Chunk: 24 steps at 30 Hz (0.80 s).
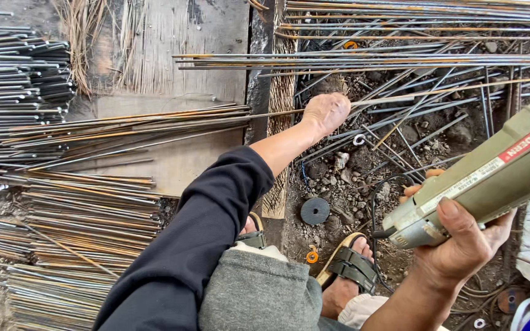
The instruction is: The person uses an angle grinder to cut multiple metal rods into shorter pieces. They repeatedly pick up a rod, position it on a wooden board, cut it with the grinder, and then place the cut pieces aside. The process is repeated for several rods throughout the video.
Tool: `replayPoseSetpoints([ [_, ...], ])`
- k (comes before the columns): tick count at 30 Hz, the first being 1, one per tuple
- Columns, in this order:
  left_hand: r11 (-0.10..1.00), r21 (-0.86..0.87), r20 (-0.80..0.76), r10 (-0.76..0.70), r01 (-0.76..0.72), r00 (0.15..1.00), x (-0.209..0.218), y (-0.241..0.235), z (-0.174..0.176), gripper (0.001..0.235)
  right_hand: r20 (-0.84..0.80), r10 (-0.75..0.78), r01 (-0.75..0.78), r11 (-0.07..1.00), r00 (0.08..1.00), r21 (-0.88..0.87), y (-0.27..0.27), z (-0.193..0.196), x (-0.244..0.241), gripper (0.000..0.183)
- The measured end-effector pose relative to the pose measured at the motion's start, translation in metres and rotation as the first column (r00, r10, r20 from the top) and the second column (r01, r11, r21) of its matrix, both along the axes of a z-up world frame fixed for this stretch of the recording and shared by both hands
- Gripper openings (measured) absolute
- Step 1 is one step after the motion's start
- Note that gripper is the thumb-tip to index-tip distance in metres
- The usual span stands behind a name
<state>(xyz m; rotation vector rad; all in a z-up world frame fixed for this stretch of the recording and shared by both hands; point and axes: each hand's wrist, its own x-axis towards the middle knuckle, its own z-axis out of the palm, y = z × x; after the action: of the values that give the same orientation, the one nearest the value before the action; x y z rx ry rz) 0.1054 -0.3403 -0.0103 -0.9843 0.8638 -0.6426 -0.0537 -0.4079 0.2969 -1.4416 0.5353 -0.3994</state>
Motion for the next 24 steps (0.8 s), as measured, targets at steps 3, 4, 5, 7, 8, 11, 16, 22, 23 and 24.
replayPoseSetpoints([
  [3, 0.514, -0.279, -0.948, -0.014, -0.811, 0.317, -0.002, -0.001, -0.016, 0.036, -0.029, 0.012, -0.012, 1.000, 0.999, 0.018, 0.000, -0.003, 0.002, 0.059],
  [4, 0.498, -0.396, -0.911, -0.107, -0.772, 0.398, -0.004, 0.001, -0.013, 0.035, -0.015, 0.017, -0.017, 1.000, 1.000, 0.017, 0.000, -0.004, 0.004, 0.064],
  [5, 0.471, -0.507, -0.858, -0.197, -0.722, 0.474, -0.006, 0.003, -0.010, 0.036, -0.001, 0.022, -0.022, 1.000, 1.000, 0.017, 0.001, -0.005, 0.005, 0.069],
  [7, 0.406, -0.531, -0.847, -0.265, -0.744, 0.461, -0.007, 0.044, 0.024, 0.031, -0.011, 0.042, -0.042, 0.999, 0.999, 0.031, 0.003, -0.004, 0.006, 0.068],
  [8, 0.340, -0.557, -0.825, -0.332, -0.758, 0.457, -0.004, 0.067, 0.043, 0.027, -0.011, 0.060, -0.059, 0.997, 0.998, 0.044, 0.004, -0.004, 0.009, 0.066],
  [11, 0.252, -0.450, -0.857, -0.393, -0.857, 0.335, -0.021, 0.172, 0.079, 0.022, 0.025, 0.073, -0.075, 0.991, 0.997, 0.112, 0.010, -0.002, 0.013, 0.070],
  [16, 0.238, -0.389, -0.918, -0.187, -0.890, 0.351, -0.075, 0.348, 0.075, 0.017, 0.040, 0.143, -0.146, 0.985, 0.989, 0.087, 0.019, -0.005, 0.016, 0.069],
  [22, 0.364, -0.709, -0.688, -0.172, -0.604, 0.705, -0.098, 0.356, 0.097, 0.023, -0.001, 0.204, -0.203, 0.976, 0.979, 0.079, 0.036, -0.008, 0.017, 0.066],
  [23, 0.341, -0.774, -0.630, -0.328, -0.534, 0.704, -0.095, 0.339, 0.100, 0.026, -0.015, 0.209, -0.207, 0.975, 0.978, 0.082, 0.039, -0.009, 0.016, 0.067],
  [24, 0.337, -0.774, -0.629, -0.309, -0.536, 0.713, -0.087, 0.312, 0.088, 0.026, -0.008, 0.227, -0.226, 0.970, 0.974, 0.089, 0.041, -0.010, 0.015, 0.067],
])
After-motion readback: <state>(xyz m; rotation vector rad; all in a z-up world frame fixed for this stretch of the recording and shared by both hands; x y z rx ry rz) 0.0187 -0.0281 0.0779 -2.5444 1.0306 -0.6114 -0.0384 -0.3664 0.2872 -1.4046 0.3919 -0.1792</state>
